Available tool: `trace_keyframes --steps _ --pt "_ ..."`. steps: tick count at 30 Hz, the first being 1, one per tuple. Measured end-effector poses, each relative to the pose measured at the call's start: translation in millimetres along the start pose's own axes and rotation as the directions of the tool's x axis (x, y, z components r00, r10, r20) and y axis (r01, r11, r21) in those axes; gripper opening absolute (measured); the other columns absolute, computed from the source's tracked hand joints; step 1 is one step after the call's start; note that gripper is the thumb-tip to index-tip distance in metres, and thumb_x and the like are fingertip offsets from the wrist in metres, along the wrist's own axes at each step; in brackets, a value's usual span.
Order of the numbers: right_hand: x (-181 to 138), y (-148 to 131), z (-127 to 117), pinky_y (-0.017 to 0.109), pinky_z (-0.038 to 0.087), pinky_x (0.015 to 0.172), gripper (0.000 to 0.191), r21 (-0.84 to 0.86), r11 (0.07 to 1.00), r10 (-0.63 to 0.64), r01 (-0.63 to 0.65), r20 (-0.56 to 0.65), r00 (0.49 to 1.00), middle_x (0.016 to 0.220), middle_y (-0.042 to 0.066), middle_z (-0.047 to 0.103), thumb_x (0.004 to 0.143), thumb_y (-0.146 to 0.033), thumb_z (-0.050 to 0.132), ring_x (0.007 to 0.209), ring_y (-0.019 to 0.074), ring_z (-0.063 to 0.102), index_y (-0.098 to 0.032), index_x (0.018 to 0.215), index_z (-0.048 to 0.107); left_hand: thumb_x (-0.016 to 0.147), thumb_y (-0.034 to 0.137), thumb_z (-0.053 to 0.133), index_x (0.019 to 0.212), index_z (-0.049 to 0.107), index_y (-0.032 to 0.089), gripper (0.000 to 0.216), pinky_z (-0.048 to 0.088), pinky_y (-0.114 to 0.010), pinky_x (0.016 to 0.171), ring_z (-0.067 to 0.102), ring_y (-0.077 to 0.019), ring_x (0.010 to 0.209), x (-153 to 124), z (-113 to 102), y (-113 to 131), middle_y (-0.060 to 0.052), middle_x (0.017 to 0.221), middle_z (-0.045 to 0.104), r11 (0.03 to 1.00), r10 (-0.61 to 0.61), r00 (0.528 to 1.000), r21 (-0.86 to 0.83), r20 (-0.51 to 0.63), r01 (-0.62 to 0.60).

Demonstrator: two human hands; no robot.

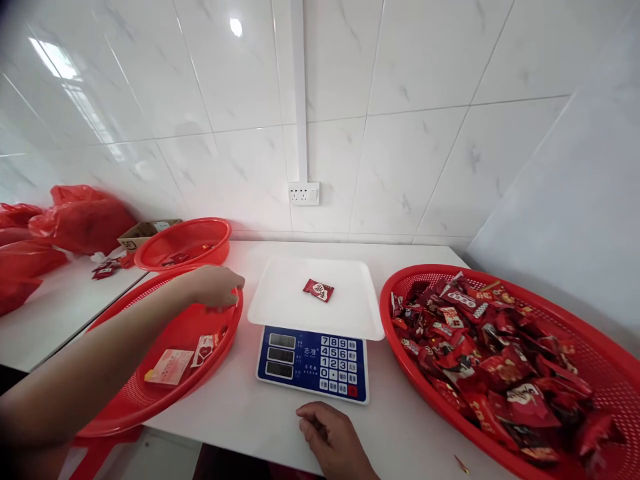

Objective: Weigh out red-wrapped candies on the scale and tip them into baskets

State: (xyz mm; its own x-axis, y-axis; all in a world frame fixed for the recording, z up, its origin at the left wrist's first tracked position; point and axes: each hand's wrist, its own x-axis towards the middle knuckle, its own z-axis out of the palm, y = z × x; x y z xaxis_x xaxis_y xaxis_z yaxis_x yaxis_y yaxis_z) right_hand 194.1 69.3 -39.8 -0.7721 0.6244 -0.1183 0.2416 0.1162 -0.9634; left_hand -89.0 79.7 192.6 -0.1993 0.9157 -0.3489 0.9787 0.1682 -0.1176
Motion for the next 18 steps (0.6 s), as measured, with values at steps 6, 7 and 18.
trace_keyframes --steps 6,7,18 --pt "3 11 4 0.028 0.047 0.063 0.043 0.044 0.999 0.003 -0.002 -0.013 1.000 0.079 0.005 0.063 0.084 -0.056 0.049 0.069 0.0170 0.056 -0.018 0.096 0.067 0.090 0.032 0.043 0.131 0.045 0.025 0.041 0.042 -0.034 0.094 0.049 -0.0234 0.123 46 17 57 -0.007 0.136 0.053 0.975 0.210 0.970 -0.053 -0.121 -0.218" --pt "3 11 5 0.028 0.047 0.062 0.044 0.046 0.999 0.003 -0.001 -0.029 1.000 0.078 0.005 0.062 0.084 -0.056 0.049 0.068 0.0169 0.055 -0.018 0.095 0.068 0.089 0.026 0.043 0.133 0.042 0.025 0.044 0.041 -0.031 0.095 0.046 -0.0212 0.126 59 22 72 -0.006 0.139 0.049 0.965 0.246 0.959 -0.057 -0.142 -0.256" --pt "-1 2 5 0.028 0.049 0.062 0.045 0.027 1.000 -0.006 0.008 -0.084 0.996 0.079 0.007 0.065 0.082 -0.057 0.049 0.068 0.0176 0.057 -0.018 0.093 0.069 0.079 0.015 0.048 0.128 0.045 0.022 0.050 0.046 -0.038 0.086 0.052 -0.0290 0.114 61 19 62 -0.012 0.123 0.055 0.982 0.179 0.944 -0.001 -0.276 -0.187"
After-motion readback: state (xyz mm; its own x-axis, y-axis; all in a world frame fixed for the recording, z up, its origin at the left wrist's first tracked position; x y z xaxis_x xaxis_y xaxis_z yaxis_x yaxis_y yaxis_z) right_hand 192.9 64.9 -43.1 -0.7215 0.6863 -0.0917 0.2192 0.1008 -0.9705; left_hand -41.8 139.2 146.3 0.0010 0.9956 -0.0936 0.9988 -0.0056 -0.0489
